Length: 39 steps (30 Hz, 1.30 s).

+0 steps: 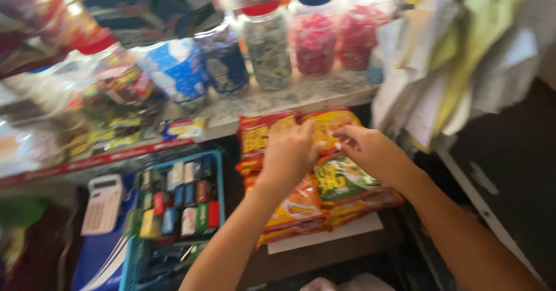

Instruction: The person repeatedly picks up packets of instant noodles from a lower shelf and places them on a counter. They handle multiple packets of different brands, including green and red packaging, stacking them on the surface.

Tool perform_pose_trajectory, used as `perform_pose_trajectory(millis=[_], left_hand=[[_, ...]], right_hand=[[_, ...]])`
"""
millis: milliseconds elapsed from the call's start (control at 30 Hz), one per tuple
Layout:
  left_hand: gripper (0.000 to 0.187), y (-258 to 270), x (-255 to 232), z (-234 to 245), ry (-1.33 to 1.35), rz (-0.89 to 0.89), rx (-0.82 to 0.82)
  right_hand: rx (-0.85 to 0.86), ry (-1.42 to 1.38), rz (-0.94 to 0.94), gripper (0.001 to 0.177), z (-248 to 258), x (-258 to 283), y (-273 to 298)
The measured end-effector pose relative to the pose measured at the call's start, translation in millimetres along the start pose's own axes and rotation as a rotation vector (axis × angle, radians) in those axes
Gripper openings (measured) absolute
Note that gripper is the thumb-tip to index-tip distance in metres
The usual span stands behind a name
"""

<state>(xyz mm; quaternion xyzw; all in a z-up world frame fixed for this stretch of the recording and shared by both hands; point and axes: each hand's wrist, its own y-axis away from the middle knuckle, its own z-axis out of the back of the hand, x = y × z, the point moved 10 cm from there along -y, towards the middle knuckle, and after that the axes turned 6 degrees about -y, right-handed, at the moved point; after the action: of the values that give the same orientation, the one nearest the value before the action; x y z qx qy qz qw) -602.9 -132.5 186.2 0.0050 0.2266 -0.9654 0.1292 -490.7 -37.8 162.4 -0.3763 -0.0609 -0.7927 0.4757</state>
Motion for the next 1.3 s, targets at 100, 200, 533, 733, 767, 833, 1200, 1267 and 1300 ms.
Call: perform_pose_trajectory(millis=[100,200,533,733,767,833,1200,1267,1300], left_hand=[[0.028,-5.2,-85.2,7.8,0.136,-0.246,-0.058],[0.012,-8.7,-164.9,20.2,0.292,-0.476,-0.132],[0.017,-3.6,-417.6,-8.5,0.664,-0.955,0.073],[0.041,-24.5,-563.7,-136.8,1.075,-0.989,0.17],[0.041,-18.4,-576.6,-199.1,1.083,-1.007,0.17],[0.034,-30.6,-659.4,-303.1,1.115,-0.93,0.304],[0.034,-28.0,-707.0,-425.7,1.666,-0.668,0.724],[0.028,-25.7,-688.1,-402.6,1.91,-0.445,0.958],[0.027,-19.7,-671.8,-383.1,1.708,-0.327,1.064]], right_hand=[[-0.068,-0.041,-0.126,0.03,50.7,-12.4,43.7],[-0.203,-0.051,-0.21,0.026,100.2,-36.2,98.8],[-0.687,0.053,-0.547,0.022,243.2,-138.5,338.1],[-1.031,0.509,-0.627,0.024,298.0,-257.0,543.5],[-1.045,0.521,-0.635,0.024,297.4,-262.4,557.2],[-1.133,0.556,-0.513,0.03,299.9,-262.1,582.0],[-1.241,0.16,-0.582,0.059,281.5,-353.8,632.7],[-1.266,0.071,-0.571,0.058,281.8,-367.4,638.8],[-1.378,-0.278,-0.687,0.054,272.6,-393.0,651.8]])
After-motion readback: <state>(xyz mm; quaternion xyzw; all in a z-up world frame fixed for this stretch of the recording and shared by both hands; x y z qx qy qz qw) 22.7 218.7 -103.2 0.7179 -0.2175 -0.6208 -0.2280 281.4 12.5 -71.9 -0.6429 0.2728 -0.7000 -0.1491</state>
